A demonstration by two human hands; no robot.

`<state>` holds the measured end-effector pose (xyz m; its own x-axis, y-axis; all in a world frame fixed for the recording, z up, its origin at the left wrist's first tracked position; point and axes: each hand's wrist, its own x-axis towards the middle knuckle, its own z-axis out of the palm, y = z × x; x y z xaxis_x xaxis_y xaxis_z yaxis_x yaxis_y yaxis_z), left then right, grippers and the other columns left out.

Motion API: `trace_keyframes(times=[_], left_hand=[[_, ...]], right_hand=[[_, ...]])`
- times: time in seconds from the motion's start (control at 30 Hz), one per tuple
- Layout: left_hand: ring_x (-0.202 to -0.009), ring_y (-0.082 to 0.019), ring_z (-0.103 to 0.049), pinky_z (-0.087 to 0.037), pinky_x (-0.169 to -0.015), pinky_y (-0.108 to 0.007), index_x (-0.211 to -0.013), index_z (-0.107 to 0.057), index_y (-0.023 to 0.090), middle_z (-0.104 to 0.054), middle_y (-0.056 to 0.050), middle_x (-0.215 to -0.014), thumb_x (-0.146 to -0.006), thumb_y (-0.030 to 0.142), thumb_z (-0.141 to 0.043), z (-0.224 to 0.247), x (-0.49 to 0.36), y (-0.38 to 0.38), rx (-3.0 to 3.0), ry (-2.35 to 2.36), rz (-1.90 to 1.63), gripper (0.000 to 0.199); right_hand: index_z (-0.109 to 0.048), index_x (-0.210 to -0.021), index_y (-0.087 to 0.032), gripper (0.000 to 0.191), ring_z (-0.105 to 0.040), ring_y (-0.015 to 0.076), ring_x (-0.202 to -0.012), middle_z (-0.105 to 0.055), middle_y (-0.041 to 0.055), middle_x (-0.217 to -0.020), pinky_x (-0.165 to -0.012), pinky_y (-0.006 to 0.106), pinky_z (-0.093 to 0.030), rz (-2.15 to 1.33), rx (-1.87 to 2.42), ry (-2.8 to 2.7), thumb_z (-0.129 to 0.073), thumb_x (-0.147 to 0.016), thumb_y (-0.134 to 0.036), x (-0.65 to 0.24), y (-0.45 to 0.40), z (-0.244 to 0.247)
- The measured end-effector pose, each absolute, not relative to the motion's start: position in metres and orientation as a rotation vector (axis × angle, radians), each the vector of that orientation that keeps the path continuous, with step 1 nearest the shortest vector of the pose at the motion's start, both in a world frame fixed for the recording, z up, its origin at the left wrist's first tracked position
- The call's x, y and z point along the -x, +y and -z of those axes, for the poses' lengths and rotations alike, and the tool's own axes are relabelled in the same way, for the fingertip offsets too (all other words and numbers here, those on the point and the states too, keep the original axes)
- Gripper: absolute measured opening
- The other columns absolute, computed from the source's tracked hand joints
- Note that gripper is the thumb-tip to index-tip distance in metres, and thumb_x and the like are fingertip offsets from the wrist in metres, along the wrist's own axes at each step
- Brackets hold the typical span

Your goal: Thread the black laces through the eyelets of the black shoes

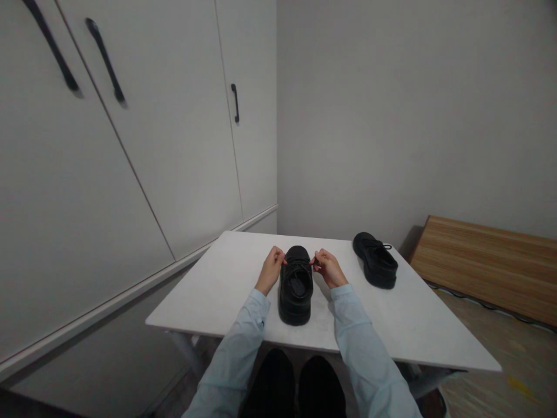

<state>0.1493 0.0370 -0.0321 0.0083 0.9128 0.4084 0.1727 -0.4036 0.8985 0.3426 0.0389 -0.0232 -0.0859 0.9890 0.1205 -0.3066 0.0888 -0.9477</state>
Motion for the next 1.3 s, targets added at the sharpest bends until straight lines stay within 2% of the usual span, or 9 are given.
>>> trace_keyframes(times=[0.33, 0.57, 0.7, 0.83, 0.97, 1.07, 1.17, 1.3], left_hand=[[-0.065, -0.013, -0.055, -0.044, -0.071, -0.028, -0.073, -0.044, 0.020, -0.054, 0.002, -0.063, -0.082, 0.043, -0.050, 0.039, -0.146, 0.037, -1.495, 1.078, -1.423, 0.026], [-0.069, -0.014, -0.056, -0.043, -0.072, -0.028, -0.074, -0.049, 0.018, -0.056, 0.000, -0.067, -0.081, 0.043, -0.052, 0.037, -0.144, 0.037, -1.599, 1.064, -1.372, 0.027], [-0.068, -0.013, -0.054, -0.040, -0.067, -0.025, -0.073, -0.053, 0.016, -0.055, 0.001, -0.069, -0.080, 0.042, -0.056, 0.032, -0.146, 0.033, -1.676, 1.073, -1.349, 0.027], [-0.064, -0.012, -0.051, -0.038, -0.061, -0.022, -0.074, -0.058, 0.015, -0.056, 0.000, -0.067, -0.077, 0.043, -0.060, 0.025, -0.149, 0.027, -1.677, 1.094, -1.288, 0.029], [-0.064, -0.011, -0.051, -0.037, -0.060, -0.021, -0.074, -0.060, 0.014, -0.057, 0.000, -0.068, -0.073, 0.043, -0.065, 0.021, -0.150, 0.022, -1.683, 1.052, -1.257, 0.030], [-0.061, -0.010, -0.049, -0.036, -0.057, -0.021, -0.074, -0.060, 0.013, -0.056, 0.001, -0.066, -0.070, 0.041, -0.068, 0.022, -0.150, 0.022, -1.691, 1.032, -1.234, 0.029], [-0.060, -0.010, -0.049, -0.035, -0.057, -0.021, -0.074, -0.060, 0.013, -0.056, 0.001, -0.066, -0.071, 0.040, -0.068, 0.025, -0.150, 0.025, -1.692, 1.020, -1.232, 0.029], [-0.061, -0.010, -0.048, -0.035, -0.058, -0.022, -0.076, -0.061, 0.013, -0.057, 0.000, -0.067, -0.071, 0.040, -0.067, 0.025, -0.150, 0.026, -1.728, 1.018, -1.258, 0.028]], right_hand=[[-0.043, -0.054, -0.021, 0.040, -0.040, 0.0067, -0.038, -0.064, -0.0007, -0.061, -0.042, 0.025, -0.033, -1.462, 0.862, -1.001, -0.076, -0.057, -0.044, -0.348, 0.042, 0.028], [-0.045, -0.056, -0.020, 0.036, -0.049, 0.0086, -0.045, -0.068, 0.0025, -0.069, -0.047, 0.024, -0.039, -1.398, 0.885, -1.022, -0.075, -0.061, -0.040, -0.349, 0.037, 0.024], [-0.048, -0.060, -0.019, 0.034, -0.053, 0.0102, -0.051, -0.069, 0.0028, -0.072, -0.052, 0.025, -0.043, -1.296, 0.910, -1.067, -0.074, -0.061, -0.042, -0.348, 0.036, 0.021], [-0.053, -0.068, -0.020, 0.029, -0.057, 0.0135, -0.063, -0.067, 0.0025, -0.076, -0.059, 0.026, -0.045, -1.148, 0.918, -1.138, -0.071, -0.065, -0.041, -0.346, 0.033, 0.016], [-0.059, -0.085, -0.021, 0.023, -0.058, 0.0192, -0.090, -0.065, 0.0048, -0.098, -0.075, 0.031, -0.045, -0.932, 0.853, -1.396, -0.068, -0.069, -0.034, -0.345, 0.029, 0.009], [-0.060, -0.094, -0.022, 0.025, -0.051, 0.0235, -0.110, -0.060, 0.0059, -0.111, -0.088, 0.036, -0.040, -0.803, 0.798, -1.660, -0.066, -0.069, -0.027, -0.344, 0.024, 0.004], [-0.061, -0.091, -0.022, 0.024, -0.048, 0.0252, -0.114, -0.058, 0.0058, -0.111, -0.097, 0.042, -0.033, -0.676, 0.771, -1.850, -0.064, -0.067, -0.019, -0.342, 0.020, 0.001], [-0.060, -0.088, -0.023, 0.027, -0.042, 0.0266, -0.115, -0.051, 0.0066, -0.114, -0.101, 0.046, -0.030, -0.569, 0.838, -1.925, -0.068, -0.063, -0.016, -0.339, 0.016, 0.002]])
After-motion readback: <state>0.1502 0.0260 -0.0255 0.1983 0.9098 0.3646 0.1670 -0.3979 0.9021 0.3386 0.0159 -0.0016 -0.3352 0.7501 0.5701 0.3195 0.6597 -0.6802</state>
